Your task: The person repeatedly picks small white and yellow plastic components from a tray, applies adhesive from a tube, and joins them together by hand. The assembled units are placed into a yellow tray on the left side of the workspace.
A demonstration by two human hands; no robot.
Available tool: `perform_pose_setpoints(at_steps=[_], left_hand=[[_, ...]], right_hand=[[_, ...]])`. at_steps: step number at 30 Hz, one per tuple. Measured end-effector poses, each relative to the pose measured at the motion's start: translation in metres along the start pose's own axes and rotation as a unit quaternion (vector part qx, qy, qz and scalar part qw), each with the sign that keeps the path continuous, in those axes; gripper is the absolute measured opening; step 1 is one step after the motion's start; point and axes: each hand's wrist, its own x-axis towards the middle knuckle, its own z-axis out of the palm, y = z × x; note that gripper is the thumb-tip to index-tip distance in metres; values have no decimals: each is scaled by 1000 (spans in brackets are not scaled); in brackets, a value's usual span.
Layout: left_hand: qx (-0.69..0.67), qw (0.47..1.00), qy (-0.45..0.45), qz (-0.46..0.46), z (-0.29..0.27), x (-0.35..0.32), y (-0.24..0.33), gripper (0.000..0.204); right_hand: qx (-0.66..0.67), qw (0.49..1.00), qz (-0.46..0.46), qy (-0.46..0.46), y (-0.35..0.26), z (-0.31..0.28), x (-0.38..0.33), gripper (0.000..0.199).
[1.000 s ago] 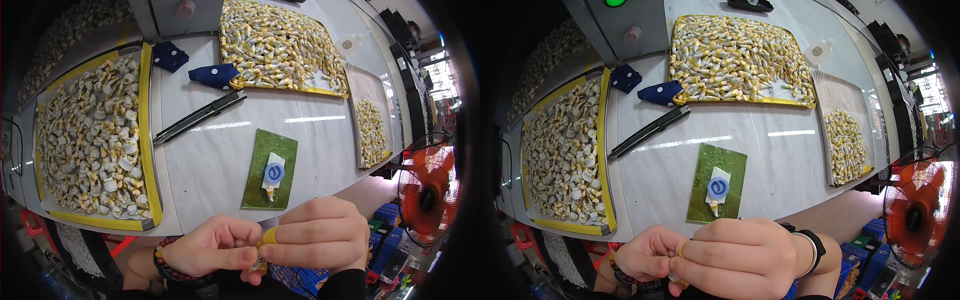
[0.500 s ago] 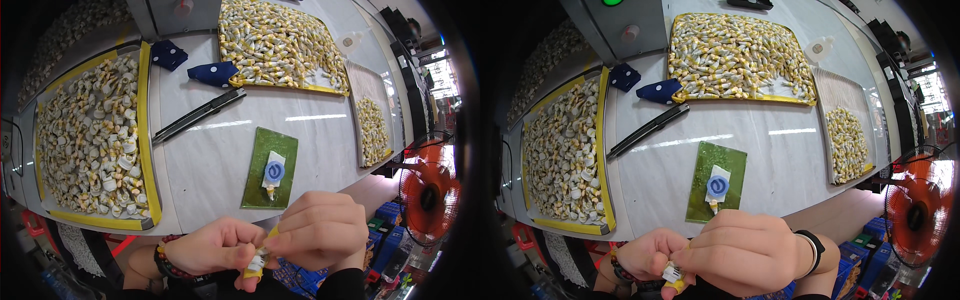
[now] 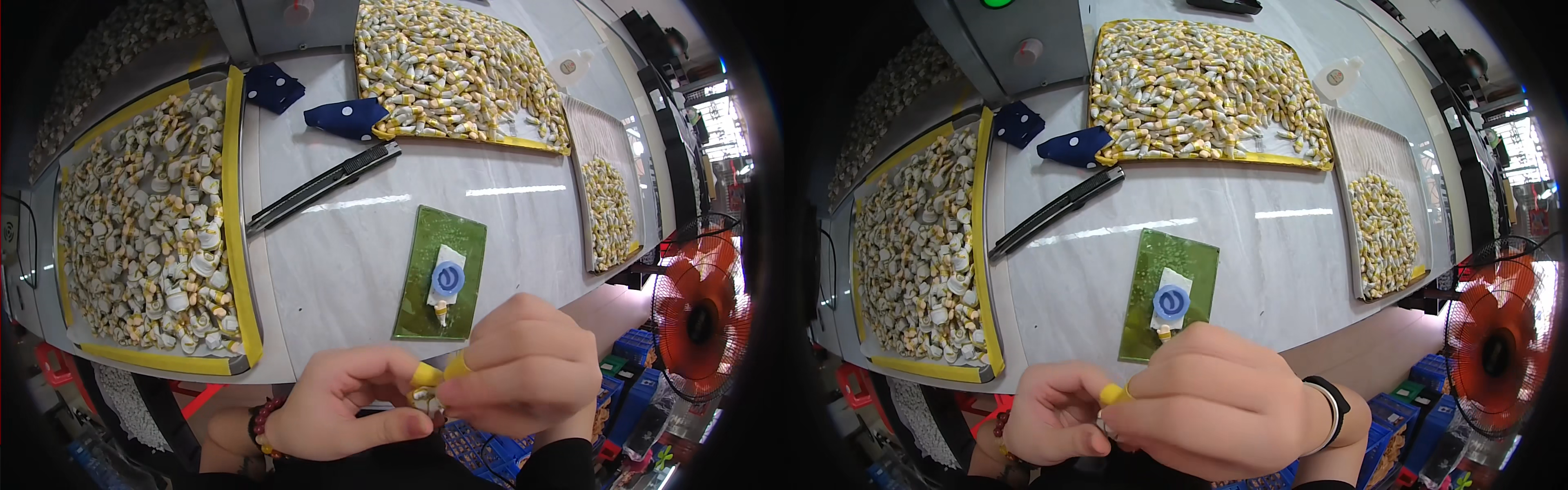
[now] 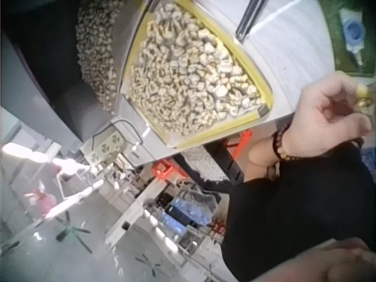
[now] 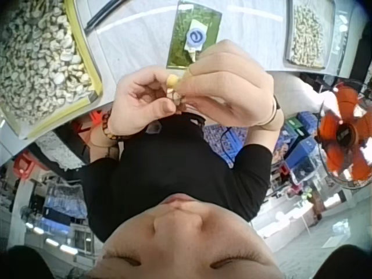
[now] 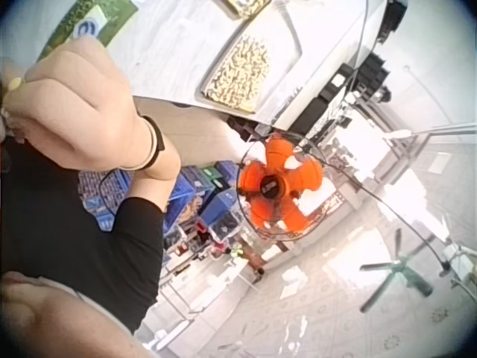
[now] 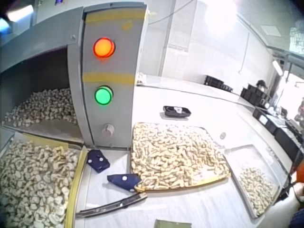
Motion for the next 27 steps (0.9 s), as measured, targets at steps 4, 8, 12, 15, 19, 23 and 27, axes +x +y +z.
perform_pose_setpoints(at_steps=[4, 8, 12, 15, 19, 23, 27], left_hand=[[211, 967, 47, 136, -1, 0, 1, 32], [289, 944, 18, 160, -4, 0, 7, 31], [320, 928, 1, 192, -6, 3, 8, 29], [325, 929, 2, 176, -5, 8, 6, 28], [181, 973, 38, 140, -4, -3, 0, 32], [91, 984, 45, 144, -2, 3, 0, 40], [14, 988, 47, 146, -6, -4, -1, 32]], right_hand=[[-21, 999, -14, -28, -14, -5, -2, 15], [-25, 994, -85, -58, -10, -7, -6, 16], [-14, 995, -79, -67, -11, -9, -9, 16], [-33, 994, -85, -64, -11, -12, -14, 14], [-103, 986, -123, -40, -19, -36, -6, 8], [-317, 892, -105, 305, -19, -92, -28, 13], [-448, 852, 240, 125, 23, -153, -42, 16]])
